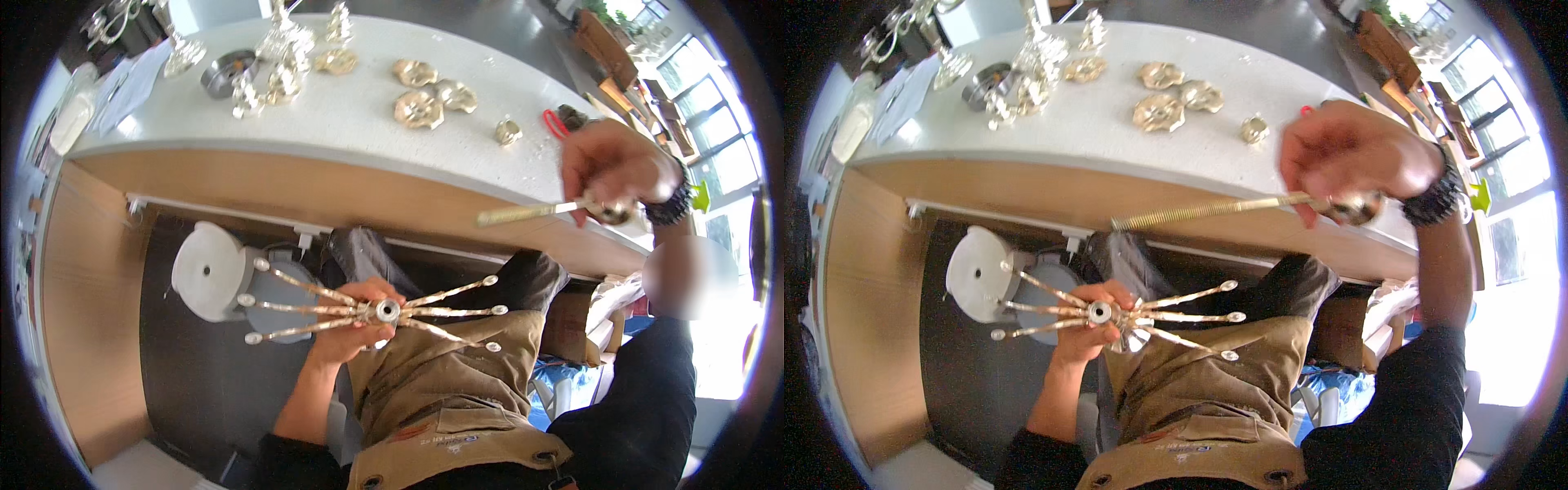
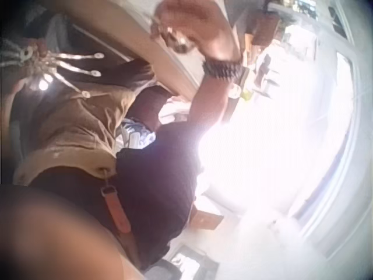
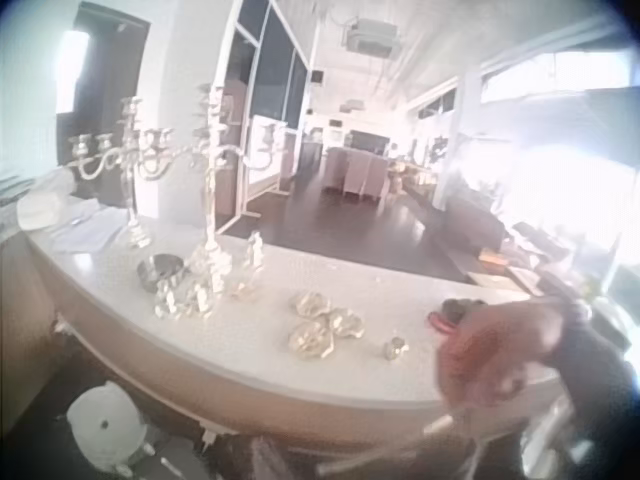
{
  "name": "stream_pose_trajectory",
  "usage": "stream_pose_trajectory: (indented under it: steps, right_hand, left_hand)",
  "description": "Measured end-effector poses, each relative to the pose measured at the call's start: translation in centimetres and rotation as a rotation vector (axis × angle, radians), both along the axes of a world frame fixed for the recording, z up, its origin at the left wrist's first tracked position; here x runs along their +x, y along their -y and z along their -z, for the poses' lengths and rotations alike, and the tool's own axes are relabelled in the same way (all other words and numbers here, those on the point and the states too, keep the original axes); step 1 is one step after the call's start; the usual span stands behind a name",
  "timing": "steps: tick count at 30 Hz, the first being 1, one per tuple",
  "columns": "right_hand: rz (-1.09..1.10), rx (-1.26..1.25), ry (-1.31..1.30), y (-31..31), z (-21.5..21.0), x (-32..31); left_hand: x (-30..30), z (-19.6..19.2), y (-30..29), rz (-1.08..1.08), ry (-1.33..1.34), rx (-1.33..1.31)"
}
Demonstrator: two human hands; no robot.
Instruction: The person assembles a chandelier by hand, starting with a central stem and attaching multiple curved arms. They pick up each arm from the counter, align it with the central hub, and secure it in place. The process continues with additional arms until the main structure is formed.
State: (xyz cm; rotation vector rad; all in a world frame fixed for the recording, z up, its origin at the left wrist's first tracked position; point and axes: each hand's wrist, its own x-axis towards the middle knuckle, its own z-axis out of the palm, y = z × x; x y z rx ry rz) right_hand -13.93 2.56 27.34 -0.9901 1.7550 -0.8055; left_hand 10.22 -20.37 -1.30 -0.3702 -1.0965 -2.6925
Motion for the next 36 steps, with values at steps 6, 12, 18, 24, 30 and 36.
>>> stream_pose_trajectory:
  steps: [6,12,18,24,30,36]
  right_hand:
    - [-0.239,-0.114,-0.333,-2.1,-1.1,2.2]
    - [0.04,-0.544,-0.57,-2.3,0.3,5.1]
    - [-0.001,-0.184,-0.969,2.6,-4.3,8.7]
    - [-0.257,-0.179,-0.929,2.3,-5.1,8.2]
    - [-0.298,-0.301,-0.875,-0.2,-4.0,7.0]
    - [-0.387,-0.332,-0.852,2.7,-3.9,8.1]
  left_hand:
    - [-0.3,-0.1,-0.4,0.04,0.011,-0.025]
    - [-0.3,-0.5,-1.0,0.061,0.068,-0.011]
    - [-0.8,-0.7,-1.0,0.015,-0.047,-0.049]
    - [-0.3,-0.7,-0.9,0.017,0.093,-0.1]
    - [-0.2,-0.6,-0.6,-0.026,0.096,-0.194]
    - [-0.2,-0.7,-0.7,0.029,0.114,-0.159]
